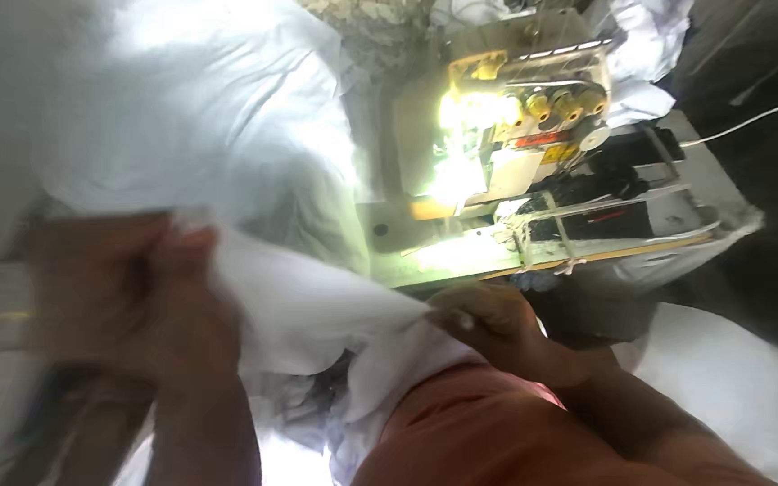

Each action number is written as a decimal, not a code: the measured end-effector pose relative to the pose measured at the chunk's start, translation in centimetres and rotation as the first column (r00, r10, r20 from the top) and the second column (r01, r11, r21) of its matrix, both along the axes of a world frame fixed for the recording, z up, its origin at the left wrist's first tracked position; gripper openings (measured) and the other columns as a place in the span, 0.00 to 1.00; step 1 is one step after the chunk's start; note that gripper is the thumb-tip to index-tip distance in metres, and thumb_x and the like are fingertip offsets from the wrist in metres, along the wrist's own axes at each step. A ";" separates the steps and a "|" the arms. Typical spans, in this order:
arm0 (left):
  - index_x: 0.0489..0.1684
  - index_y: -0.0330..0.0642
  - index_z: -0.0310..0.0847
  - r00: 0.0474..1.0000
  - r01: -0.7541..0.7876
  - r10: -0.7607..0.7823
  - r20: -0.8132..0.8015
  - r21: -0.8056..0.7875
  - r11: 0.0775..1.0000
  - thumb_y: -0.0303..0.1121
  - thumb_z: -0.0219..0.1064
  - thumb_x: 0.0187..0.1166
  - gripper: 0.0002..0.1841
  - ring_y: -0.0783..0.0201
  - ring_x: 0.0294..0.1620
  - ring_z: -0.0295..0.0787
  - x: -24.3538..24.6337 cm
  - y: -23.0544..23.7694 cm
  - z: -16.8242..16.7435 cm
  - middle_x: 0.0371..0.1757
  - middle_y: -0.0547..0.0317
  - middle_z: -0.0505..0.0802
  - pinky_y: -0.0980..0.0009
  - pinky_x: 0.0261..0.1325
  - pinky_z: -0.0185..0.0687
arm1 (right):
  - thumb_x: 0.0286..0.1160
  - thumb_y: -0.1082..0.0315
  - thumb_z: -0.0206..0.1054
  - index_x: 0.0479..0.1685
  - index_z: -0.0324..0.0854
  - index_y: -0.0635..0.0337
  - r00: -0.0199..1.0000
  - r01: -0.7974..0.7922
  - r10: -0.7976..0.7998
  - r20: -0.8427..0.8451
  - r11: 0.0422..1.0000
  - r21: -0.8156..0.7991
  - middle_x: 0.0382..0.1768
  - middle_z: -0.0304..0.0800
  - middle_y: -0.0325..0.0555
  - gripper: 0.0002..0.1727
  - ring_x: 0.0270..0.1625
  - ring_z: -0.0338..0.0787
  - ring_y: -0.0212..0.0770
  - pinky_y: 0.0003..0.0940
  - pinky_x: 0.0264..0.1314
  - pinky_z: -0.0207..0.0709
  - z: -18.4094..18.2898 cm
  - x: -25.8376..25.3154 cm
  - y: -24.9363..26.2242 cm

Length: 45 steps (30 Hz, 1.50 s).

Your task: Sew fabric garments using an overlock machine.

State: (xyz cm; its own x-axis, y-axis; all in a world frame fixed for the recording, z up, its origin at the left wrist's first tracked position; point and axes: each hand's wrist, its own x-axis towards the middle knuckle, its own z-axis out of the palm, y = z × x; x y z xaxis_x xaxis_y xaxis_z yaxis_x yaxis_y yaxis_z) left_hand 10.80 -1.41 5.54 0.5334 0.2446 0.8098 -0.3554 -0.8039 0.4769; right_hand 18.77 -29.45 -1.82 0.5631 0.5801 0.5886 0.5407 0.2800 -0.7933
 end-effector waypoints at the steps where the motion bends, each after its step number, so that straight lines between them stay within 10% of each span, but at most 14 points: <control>1: 0.47 0.38 0.87 0.999 0.032 -0.034 0.012 0.129 0.991 0.33 0.64 0.86 0.09 0.86 0.53 0.82 3.1 -0.6 0.6 0.47 0.70 0.92 0.84 0.59 0.74 | 0.77 0.77 0.65 0.41 0.85 0.74 0.997 0.048 -0.047 -0.053 0.999 0.007 0.35 0.90 0.45 0.06 0.38 0.84 0.18 0.11 0.46 0.78 -0.5 0.5 -0.1; 3: 0.40 0.25 0.87 0.993 0.114 -0.104 -0.052 0.236 0.965 0.29 0.63 0.86 0.12 0.77 0.47 0.81 9.1 -2.4 0.4 0.40 0.49 0.91 0.83 0.56 0.70 | 0.75 0.77 0.66 0.42 0.85 0.71 0.963 0.157 -0.166 -0.213 0.986 -0.058 0.35 0.89 0.37 0.05 0.34 0.81 0.14 0.10 0.41 0.77 -2.3 1.3 -0.3; 10: 0.43 0.29 0.92 0.867 0.245 -0.158 -0.473 0.128 0.961 0.27 0.69 0.79 0.09 0.40 0.53 0.92 20.4 -9.3 -8.8 0.46 0.36 0.94 0.46 0.60 0.82 | 0.80 0.71 0.65 0.45 0.87 0.68 0.753 0.384 -0.486 -0.443 0.872 -0.305 0.36 0.91 0.36 0.08 0.34 0.85 0.17 0.15 0.42 0.80 -9.4 2.8 -3.9; 18: 0.40 0.33 0.92 0.900 0.213 -0.123 -0.418 0.176 0.961 0.22 0.73 0.72 0.05 0.45 0.51 0.90 21.3 -9.6 -12.6 0.45 0.43 0.95 0.53 0.58 0.79 | 0.77 0.71 0.67 0.38 0.88 0.65 0.782 0.323 -0.426 -0.455 0.901 -0.289 0.34 0.91 0.32 0.06 0.34 0.84 0.13 0.10 0.40 0.78 -9.8 3.3 -5.9; 23: 0.42 0.36 0.93 0.919 0.050 0.146 -0.366 0.476 0.878 0.29 0.66 0.80 0.09 0.40 0.55 0.90 18.6 -12.6 -11.7 0.48 0.40 0.94 0.47 0.56 0.79 | 0.75 0.74 0.67 0.37 0.88 0.65 0.776 0.290 -0.355 -0.522 0.935 -0.204 0.34 0.90 0.31 0.04 0.32 0.82 0.13 0.11 0.38 0.78 -9.7 3.6 -5.8; 35: 0.42 0.24 0.87 0.853 0.006 0.232 -0.468 0.453 0.891 0.23 0.63 0.79 0.09 0.37 0.42 0.90 16.3 -15.3 -12.4 0.34 0.36 0.91 0.46 0.53 0.82 | 0.75 0.73 0.67 0.38 0.88 0.64 0.732 0.397 -0.476 -0.488 0.879 -0.263 0.35 0.91 0.31 0.05 0.33 0.85 0.15 0.11 0.39 0.80 -8.1 5.3 -5.9; 45: 0.42 0.28 0.88 0.838 0.032 0.222 -0.499 0.451 0.892 0.27 0.63 0.81 0.10 0.34 0.50 0.89 15.7 -15.6 -11.8 0.42 0.34 0.92 0.42 0.59 0.79 | 0.74 0.72 0.70 0.37 0.87 0.59 0.691 0.415 -0.503 -0.520 0.864 -0.284 0.30 0.91 0.29 0.02 0.29 0.84 0.16 0.12 0.35 0.79 -7.7 5.1 -5.9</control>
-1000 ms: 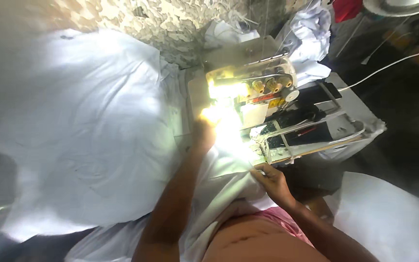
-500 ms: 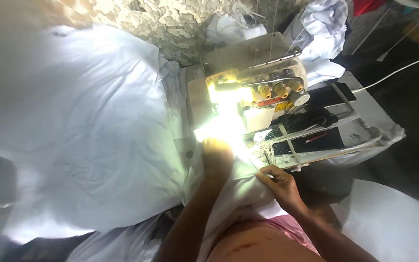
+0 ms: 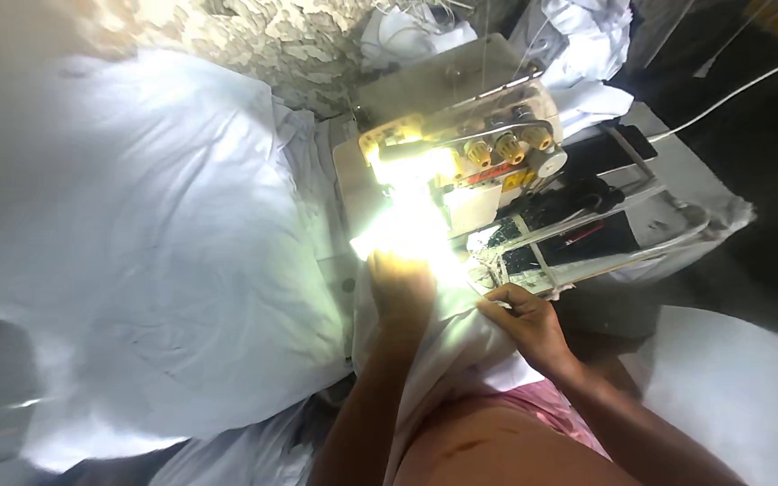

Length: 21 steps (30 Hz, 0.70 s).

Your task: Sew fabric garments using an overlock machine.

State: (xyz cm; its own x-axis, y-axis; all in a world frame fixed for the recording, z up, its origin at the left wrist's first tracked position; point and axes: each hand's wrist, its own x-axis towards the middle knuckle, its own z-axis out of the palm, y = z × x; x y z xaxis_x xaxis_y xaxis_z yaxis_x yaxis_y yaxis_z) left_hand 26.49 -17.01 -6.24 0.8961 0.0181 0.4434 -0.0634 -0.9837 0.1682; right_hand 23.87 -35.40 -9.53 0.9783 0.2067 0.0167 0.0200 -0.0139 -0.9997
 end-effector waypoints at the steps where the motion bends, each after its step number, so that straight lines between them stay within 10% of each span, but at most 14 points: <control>1: 0.40 0.29 0.89 1.000 0.003 -0.003 0.014 0.000 1.000 0.28 0.64 0.81 0.10 0.35 0.51 0.89 -0.3 -0.2 -0.1 0.42 0.35 0.91 0.42 0.59 0.79 | 0.75 0.73 0.69 0.38 0.87 0.60 1.000 0.003 -0.003 0.001 1.000 0.008 0.30 0.91 0.29 0.02 0.30 0.85 0.16 0.12 0.36 0.80 0.1 -0.2 0.0; 14: 0.41 0.27 0.87 1.000 0.011 -0.010 -0.016 0.049 0.999 0.30 0.59 0.85 0.14 0.37 0.44 0.90 0.1 0.4 -0.7 0.35 0.36 0.90 0.42 0.61 0.78 | 0.75 0.76 0.67 0.38 0.86 0.61 0.997 0.041 -0.036 -0.066 0.997 0.072 0.29 0.89 0.30 0.03 0.28 0.83 0.17 0.13 0.34 0.79 0.3 -0.6 2.3; 21: 0.66 0.17 0.77 0.966 -0.050 -0.008 -0.259 -0.219 0.974 0.21 0.55 0.83 0.18 0.30 0.80 0.74 3.1 5.3 -0.1 0.67 0.26 0.87 0.45 0.90 0.50 | 0.75 0.77 0.67 0.41 0.86 0.66 1.000 0.022 -0.021 -0.022 0.999 0.035 0.30 0.88 0.33 0.04 0.27 0.81 0.16 0.13 0.34 0.78 0.1 0.6 4.4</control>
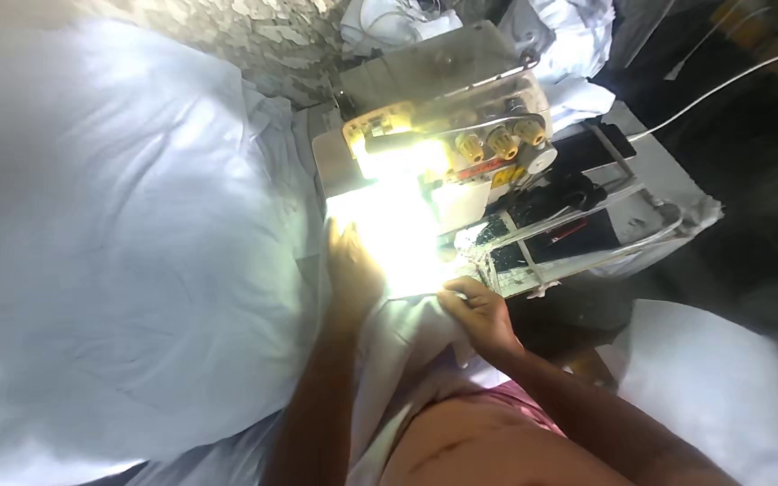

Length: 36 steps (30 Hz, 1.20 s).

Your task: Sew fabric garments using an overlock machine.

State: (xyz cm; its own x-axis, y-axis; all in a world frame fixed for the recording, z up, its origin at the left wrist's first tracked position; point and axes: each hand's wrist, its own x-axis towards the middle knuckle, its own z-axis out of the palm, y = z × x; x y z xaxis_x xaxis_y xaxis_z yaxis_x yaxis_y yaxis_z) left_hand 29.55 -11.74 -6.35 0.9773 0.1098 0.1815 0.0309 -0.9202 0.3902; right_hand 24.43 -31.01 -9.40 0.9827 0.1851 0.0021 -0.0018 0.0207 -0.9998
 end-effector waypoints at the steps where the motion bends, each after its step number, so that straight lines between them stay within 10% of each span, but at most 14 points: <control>1: 0.69 0.19 0.76 0.998 0.053 -0.053 0.034 -0.008 0.999 0.21 0.56 0.81 0.20 0.31 0.82 0.72 0.7 1.0 -0.3 0.71 0.28 0.85 0.44 0.91 0.48 | 0.75 0.76 0.67 0.42 0.87 0.66 1.000 0.000 0.000 0.018 1.000 -0.006 0.30 0.88 0.33 0.04 0.26 0.79 0.16 0.13 0.32 0.76 0.0 0.3 0.3; 8: 0.68 0.26 0.76 0.955 0.282 -0.275 0.109 -0.059 0.958 0.18 0.60 0.77 0.20 0.35 0.75 0.80 5.2 4.8 -0.1 0.67 0.31 0.86 0.37 0.88 0.49 | 0.80 0.73 0.64 0.46 0.87 0.64 0.977 0.047 -0.024 0.212 0.994 -0.103 0.28 0.85 0.35 0.07 0.21 0.73 0.18 0.14 0.24 0.69 0.4 3.1 1.7; 16: 0.81 0.32 0.70 0.989 0.104 -0.119 -0.091 -0.155 0.983 0.28 0.53 0.90 0.22 0.37 0.89 0.63 9.0 5.5 1.9 0.87 0.36 0.70 0.41 0.90 0.49 | 0.74 0.78 0.65 0.46 0.84 0.67 0.939 0.164 -0.089 0.331 0.965 -0.205 0.26 0.79 0.40 0.06 0.24 0.72 0.22 0.16 0.27 0.68 1.8 6.2 3.5; 22: 0.88 0.35 0.62 0.987 0.015 -0.034 -0.156 -0.126 0.992 0.28 0.52 0.91 0.26 0.36 0.92 0.56 10.4 5.5 3.5 0.90 0.35 0.66 0.41 0.91 0.44 | 0.69 0.78 0.64 0.35 0.83 0.65 0.937 0.221 -0.176 0.301 0.967 -0.124 0.22 0.76 0.29 0.03 0.25 0.70 0.14 0.12 0.32 0.66 1.7 8.8 5.0; 28: 0.89 0.43 0.63 0.981 -0.081 0.069 -0.182 -0.058 0.995 0.26 0.54 0.88 0.28 0.37 0.91 0.57 11.6 5.9 3.6 0.90 0.41 0.68 0.37 0.88 0.51 | 0.69 0.80 0.60 0.40 0.85 0.71 0.933 0.242 -0.174 0.315 0.952 -0.188 0.26 0.84 0.40 0.09 0.29 0.78 0.22 0.21 0.38 0.74 1.4 9.3 5.2; 32: 0.76 0.33 0.77 0.966 -0.018 0.039 0.257 -0.082 0.996 0.36 0.53 0.92 0.21 0.36 0.83 0.73 7.2 6.2 1.6 0.80 0.37 0.80 0.40 0.85 0.60 | 0.83 0.75 0.58 0.53 0.82 0.62 0.998 0.049 -0.054 -0.043 0.994 -0.101 0.30 0.81 0.39 0.09 0.27 0.74 0.25 0.21 0.31 0.71 2.7 8.5 3.4; 36: 0.82 0.39 0.70 0.934 -0.012 0.076 0.348 -0.184 0.983 0.53 0.44 0.92 0.31 0.42 0.96 0.44 -8.4 4.9 -3.7 0.93 0.40 0.61 0.45 0.95 0.41 | 0.88 0.70 0.52 0.44 0.82 0.53 0.826 -0.122 0.284 -0.487 0.934 0.337 0.28 0.87 0.35 0.11 0.28 0.86 0.25 0.23 0.32 0.83 2.6 8.6 -0.2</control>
